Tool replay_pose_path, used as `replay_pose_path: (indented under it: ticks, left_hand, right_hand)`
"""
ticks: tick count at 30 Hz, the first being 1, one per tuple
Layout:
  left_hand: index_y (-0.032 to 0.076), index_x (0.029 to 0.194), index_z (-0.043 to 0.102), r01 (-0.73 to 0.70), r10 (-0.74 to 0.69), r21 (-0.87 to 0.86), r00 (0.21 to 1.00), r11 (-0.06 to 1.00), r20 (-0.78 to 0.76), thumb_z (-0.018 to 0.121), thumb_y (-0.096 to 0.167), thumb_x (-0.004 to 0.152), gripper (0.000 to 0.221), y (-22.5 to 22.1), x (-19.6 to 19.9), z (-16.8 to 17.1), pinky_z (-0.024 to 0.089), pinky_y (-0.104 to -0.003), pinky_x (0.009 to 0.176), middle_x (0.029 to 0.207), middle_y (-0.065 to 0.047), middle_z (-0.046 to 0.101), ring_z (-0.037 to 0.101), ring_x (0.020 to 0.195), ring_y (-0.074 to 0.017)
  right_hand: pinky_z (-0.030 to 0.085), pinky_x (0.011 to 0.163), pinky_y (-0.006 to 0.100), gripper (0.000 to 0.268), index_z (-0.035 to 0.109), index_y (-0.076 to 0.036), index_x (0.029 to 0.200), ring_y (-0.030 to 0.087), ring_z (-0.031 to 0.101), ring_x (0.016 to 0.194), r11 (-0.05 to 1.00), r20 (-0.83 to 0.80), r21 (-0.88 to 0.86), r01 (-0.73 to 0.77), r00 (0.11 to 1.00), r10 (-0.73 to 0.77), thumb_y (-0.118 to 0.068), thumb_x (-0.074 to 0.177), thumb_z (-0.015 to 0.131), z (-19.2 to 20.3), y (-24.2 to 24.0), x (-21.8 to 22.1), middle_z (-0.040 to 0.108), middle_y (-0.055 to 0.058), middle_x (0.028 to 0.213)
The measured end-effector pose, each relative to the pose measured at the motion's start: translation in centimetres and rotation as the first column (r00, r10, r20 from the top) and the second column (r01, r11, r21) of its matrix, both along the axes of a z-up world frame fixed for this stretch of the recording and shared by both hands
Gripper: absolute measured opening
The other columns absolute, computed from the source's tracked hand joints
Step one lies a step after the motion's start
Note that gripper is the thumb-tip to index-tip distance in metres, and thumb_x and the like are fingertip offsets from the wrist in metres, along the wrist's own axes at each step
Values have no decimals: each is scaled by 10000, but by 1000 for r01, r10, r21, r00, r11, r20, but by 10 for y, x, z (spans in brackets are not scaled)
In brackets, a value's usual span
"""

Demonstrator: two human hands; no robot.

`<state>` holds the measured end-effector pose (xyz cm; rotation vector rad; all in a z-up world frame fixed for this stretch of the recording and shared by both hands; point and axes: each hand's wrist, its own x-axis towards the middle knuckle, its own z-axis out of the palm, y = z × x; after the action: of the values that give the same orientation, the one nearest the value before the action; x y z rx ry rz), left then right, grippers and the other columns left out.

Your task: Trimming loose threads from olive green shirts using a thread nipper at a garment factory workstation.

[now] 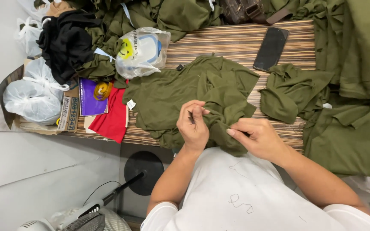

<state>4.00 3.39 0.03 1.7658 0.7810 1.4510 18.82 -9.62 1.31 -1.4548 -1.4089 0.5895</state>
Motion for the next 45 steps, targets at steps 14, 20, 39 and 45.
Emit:
replay_pose_path:
  ticks: [14, 20, 39, 45]
  left_hand:
    - [85, 817, 480, 509, -80, -794, 854, 333, 514, 410, 265, 1129, 367, -5, 1, 16, 252, -161, 284, 774, -50, 495, 357, 502, -47]
    - [80, 816, 474, 432, -90, -793, 894, 430, 439, 384, 216, 1124, 349, -11, 1, 17, 251, -164, 302, 755, -65, 493, 322, 507, -55]
    - [82, 821, 516, 352, -89, -747, 925, 564, 369, 431, 254, 1124, 358, -23, -23, -21, 287, -180, 348, 774, -77, 539, 355, 547, -76]
    - [71, 819, 589, 461, -333, -676, 886, 575, 321, 494, 263, 1105, 357, -48, -1, -12, 289, -157, 387, 652, -3, 454, 340, 509, -37]
  right_hand:
    - [549, 599, 406, 291, 702, -91, 909, 345, 648, 642, 986, 189, 94, 135, 970, -150, -215, 1060, 487, -73, -18, 36, 625, 96, 701]
    - [574, 630, 442, 164, 689, -83, 982, 367, 696, 734, 996, 326, 90, 5, 945, -34, -218, 946, 604, -75, -23, 34, 669, 121, 793]
    - [552, 944, 484, 675, 650, -91, 1377, 382, 674, 1166, 997, 528, -68, -48, 846, 77, 100, 738, 548, -100, -51, 76, 678, 162, 1384]
    - [526, 970, 477, 454, 671, -46, 1334, 378, 665, 1160, 984, 219, 157, -80, 975, 45, -74, 881, 670, -57, -21, 38, 659, 168, 1343]
